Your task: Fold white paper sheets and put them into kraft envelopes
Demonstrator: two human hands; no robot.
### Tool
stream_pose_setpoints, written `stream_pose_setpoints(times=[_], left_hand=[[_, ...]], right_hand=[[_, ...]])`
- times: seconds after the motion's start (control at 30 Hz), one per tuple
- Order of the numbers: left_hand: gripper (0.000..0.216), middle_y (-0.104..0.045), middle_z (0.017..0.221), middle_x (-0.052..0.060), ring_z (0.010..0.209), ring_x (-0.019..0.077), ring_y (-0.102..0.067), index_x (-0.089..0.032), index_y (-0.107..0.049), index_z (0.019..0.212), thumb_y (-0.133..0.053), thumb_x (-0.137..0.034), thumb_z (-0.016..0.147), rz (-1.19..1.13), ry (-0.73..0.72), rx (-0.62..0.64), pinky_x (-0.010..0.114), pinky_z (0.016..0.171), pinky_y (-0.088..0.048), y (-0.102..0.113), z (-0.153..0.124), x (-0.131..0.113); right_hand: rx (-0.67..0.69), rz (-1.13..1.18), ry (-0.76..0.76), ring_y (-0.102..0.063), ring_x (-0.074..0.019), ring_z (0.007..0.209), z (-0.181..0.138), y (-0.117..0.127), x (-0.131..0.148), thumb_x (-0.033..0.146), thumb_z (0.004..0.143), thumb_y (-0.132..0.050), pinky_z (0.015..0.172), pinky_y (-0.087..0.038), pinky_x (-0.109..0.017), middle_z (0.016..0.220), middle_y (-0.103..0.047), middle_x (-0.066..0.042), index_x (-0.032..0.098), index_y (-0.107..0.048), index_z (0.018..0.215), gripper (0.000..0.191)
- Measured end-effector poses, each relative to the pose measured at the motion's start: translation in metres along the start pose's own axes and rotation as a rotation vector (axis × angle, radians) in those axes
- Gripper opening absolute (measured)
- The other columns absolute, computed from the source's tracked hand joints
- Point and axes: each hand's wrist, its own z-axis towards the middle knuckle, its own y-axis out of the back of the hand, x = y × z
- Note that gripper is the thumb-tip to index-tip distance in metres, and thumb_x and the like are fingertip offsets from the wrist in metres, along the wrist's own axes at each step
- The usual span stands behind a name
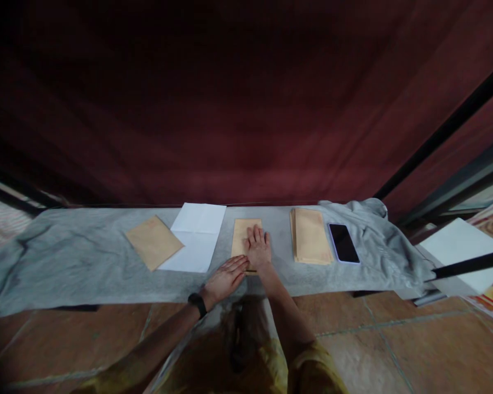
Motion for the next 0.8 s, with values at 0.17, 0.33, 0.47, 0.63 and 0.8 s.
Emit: stream_pose_setpoints(times=[0.17,0.33,0.47,0.63,0.8], left_hand=[[0.041,-0.055,0.147,0.007,0.138,0.0176,-0.047,-0.021,-0.050,0.140,-0.041,-0.029,0.102,0.001,0.014,-0.014,0.040,0.117,-0.039,-0.002,-0.001,0.000],[0.040,-0.056,0.146,0.008,0.138,0.0182,-0.047,-0.021,-0.051,0.139,-0.043,-0.031,0.101,-0.019,0.005,-0.012,0.042,0.118,-0.038,-0.005,-0.001,0.000],[0.040,-0.057,0.144,0.010,0.137,0.0187,-0.049,-0.019,-0.051,0.139,-0.042,-0.031,0.102,-0.026,0.007,-0.016,0.042,0.117,-0.038,-0.005,-0.001,-0.001],[0.039,-0.057,0.143,0.009,0.136,0.0185,-0.049,-0.019,-0.052,0.138,-0.042,-0.029,0.102,-0.040,0.021,-0.023,0.041,0.118,-0.037,-0.004,-0.002,-0.002],[0.040,-0.056,0.145,0.010,0.138,0.0189,-0.047,-0.017,-0.054,0.137,-0.039,-0.030,0.103,-0.041,0.059,-0.055,0.040,0.117,-0.038,-0.003,-0.003,-0.002]], right_hand=[[0.025,0.002,0.088,-0.033,-0.0269,0.147,-0.017,0.007,-0.006,0.033,0.104,-0.028,0.119,-0.023,-0.052,0.160,-0.032,-0.012,0.016,-0.033,0.154,0.053],[0.038,-0.007,0.161,-0.033,-0.0248,0.147,-0.040,0.014,-0.012,0.031,0.104,-0.028,0.119,-0.025,-0.050,0.158,-0.037,-0.013,0.016,-0.037,0.153,0.051],[0.066,0.017,0.182,-0.033,-0.0226,0.147,-0.056,0.019,-0.015,0.031,0.105,-0.026,0.119,-0.026,-0.049,0.158,-0.037,-0.011,0.018,-0.041,0.150,0.049],[0.061,0.086,0.155,-0.038,-0.0203,0.145,-0.072,0.023,-0.019,0.037,0.106,-0.027,0.119,-0.027,-0.046,0.155,-0.042,-0.009,0.021,-0.042,0.150,0.049],[0.059,0.131,0.181,-0.041,-0.0202,0.143,-0.086,0.027,-0.020,0.042,0.105,-0.034,0.119,-0.028,-0.044,0.154,-0.044,-0.009,0.020,-0.046,0.148,0.050]])
